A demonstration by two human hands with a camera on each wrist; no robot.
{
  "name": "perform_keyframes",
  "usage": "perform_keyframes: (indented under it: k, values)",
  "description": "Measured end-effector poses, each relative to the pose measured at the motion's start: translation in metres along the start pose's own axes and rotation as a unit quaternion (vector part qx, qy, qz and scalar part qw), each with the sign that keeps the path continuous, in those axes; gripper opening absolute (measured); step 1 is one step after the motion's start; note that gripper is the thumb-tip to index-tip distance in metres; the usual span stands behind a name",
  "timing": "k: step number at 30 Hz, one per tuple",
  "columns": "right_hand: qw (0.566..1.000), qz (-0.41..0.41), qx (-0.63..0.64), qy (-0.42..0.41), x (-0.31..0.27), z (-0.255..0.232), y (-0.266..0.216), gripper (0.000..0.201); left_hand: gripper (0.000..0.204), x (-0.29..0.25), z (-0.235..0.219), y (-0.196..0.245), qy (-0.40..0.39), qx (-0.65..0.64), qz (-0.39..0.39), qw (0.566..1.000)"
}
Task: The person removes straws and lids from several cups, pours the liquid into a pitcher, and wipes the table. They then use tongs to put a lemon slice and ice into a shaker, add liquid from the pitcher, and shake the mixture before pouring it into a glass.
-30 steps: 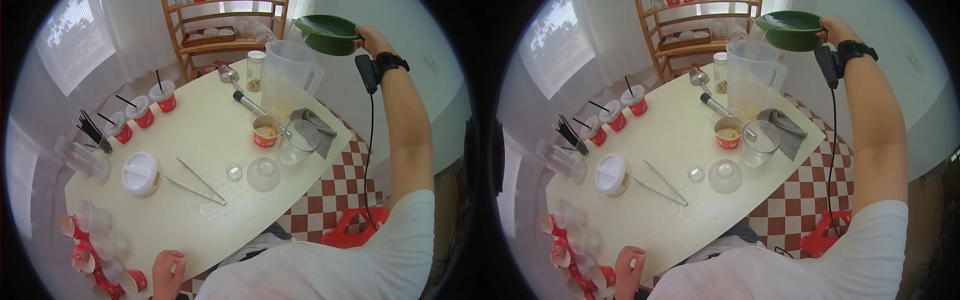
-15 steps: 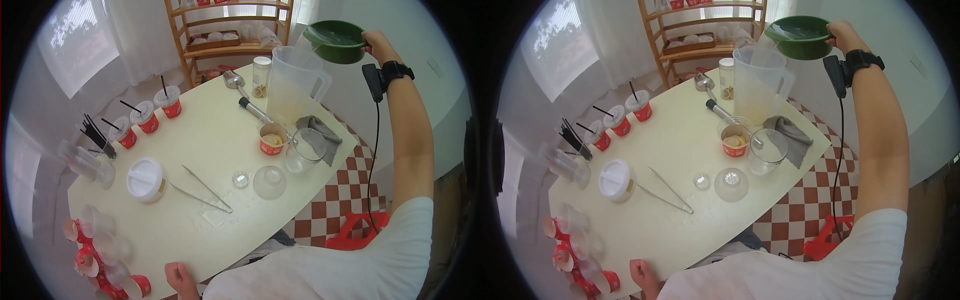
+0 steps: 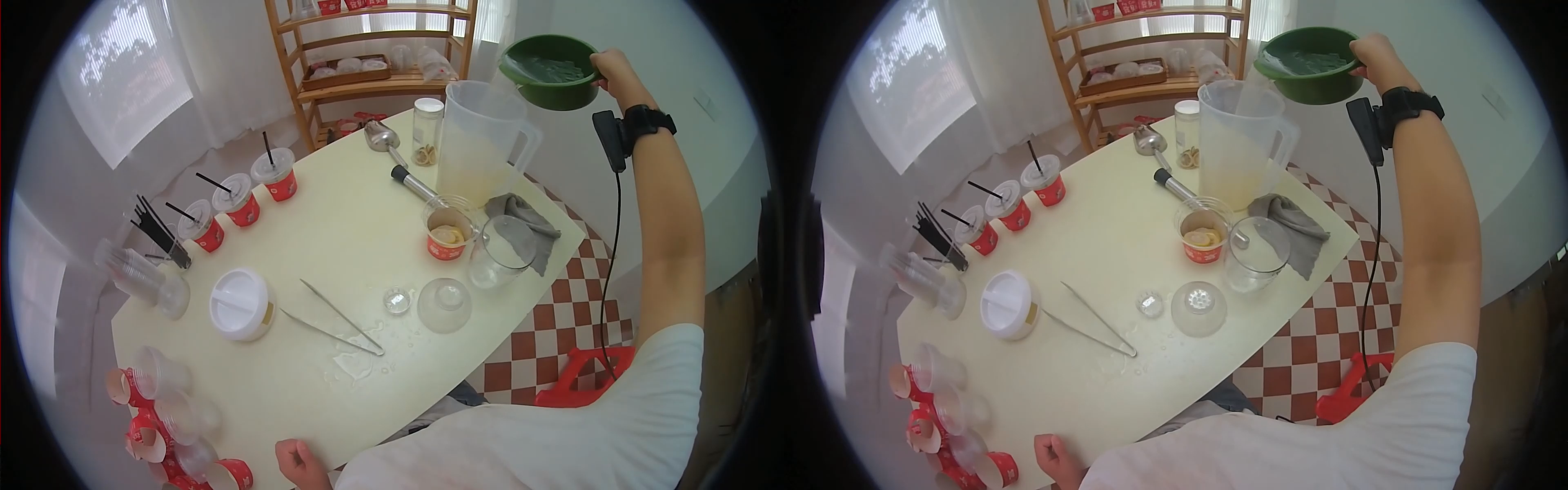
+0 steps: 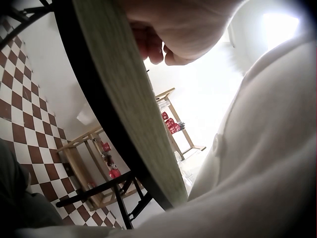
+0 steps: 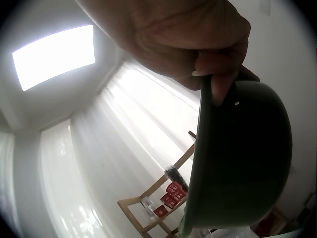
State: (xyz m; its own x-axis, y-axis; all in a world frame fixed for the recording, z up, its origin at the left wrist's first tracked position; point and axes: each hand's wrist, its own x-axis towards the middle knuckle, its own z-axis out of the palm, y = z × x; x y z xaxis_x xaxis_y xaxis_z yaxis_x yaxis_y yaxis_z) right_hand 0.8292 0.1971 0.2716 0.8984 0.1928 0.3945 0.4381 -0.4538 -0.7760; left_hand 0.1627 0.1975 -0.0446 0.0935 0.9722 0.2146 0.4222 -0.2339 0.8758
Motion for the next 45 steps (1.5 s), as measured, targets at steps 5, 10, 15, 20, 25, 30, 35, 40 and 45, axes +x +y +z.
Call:
perform_keyframes:
  k: [5, 10, 15, 20, 25, 30, 35, 40, 45]
  values:
    - [0.999, -0.003, -0.050, -0.021, 0.009, -0.002, 0.002, 0.024, 0.027, -0.002, 0.002, -0.023, 0.009, -0.061, 0.013, 0.998]
    - [0.998, -0.018, -0.059, -0.019, 0.004, 0.001, -0.001, 0.025, 0.024, -0.002, 0.002, -0.023, 0.015, -0.047, 0.014, 0.999]
    - [0.998, -0.027, -0.050, -0.020, 0.003, 0.005, 0.001, 0.025, 0.026, -0.001, 0.000, 0.010, -0.006, 0.036, -0.008, 0.999]
    - [0.997, -0.033, -0.062, -0.021, 0.005, 0.008, 0.001, 0.023, 0.027, -0.002, 0.000, 0.005, -0.007, 0.045, -0.008, 0.999]
    - [0.997, -0.024, -0.063, -0.029, 0.004, 0.009, 0.001, 0.024, 0.026, -0.001, 0.000, 0.003, -0.004, 0.043, -0.002, 0.999]
    - [0.996, -0.015, -0.083, -0.025, 0.005, 0.009, 0.002, 0.024, 0.024, -0.002, -0.001, 0.002, -0.006, 0.053, -0.003, 0.999]
    - [0.996, -0.011, -0.082, -0.018, 0.006, 0.009, 0.006, 0.024, 0.024, 0.000, -0.001, 0.006, -0.008, 0.057, 0.001, 0.998]
    - [0.995, -0.024, -0.094, -0.018, 0.005, 0.009, 0.008, 0.025, 0.026, 0.000, 0.000, 0.005, -0.006, 0.054, 0.002, 0.999]
    - [0.995, -0.056, -0.079, -0.022, 0.003, 0.006, 0.010, 0.025, 0.029, -0.001, -0.001, 0.003, -0.003, 0.043, -0.001, 0.999]
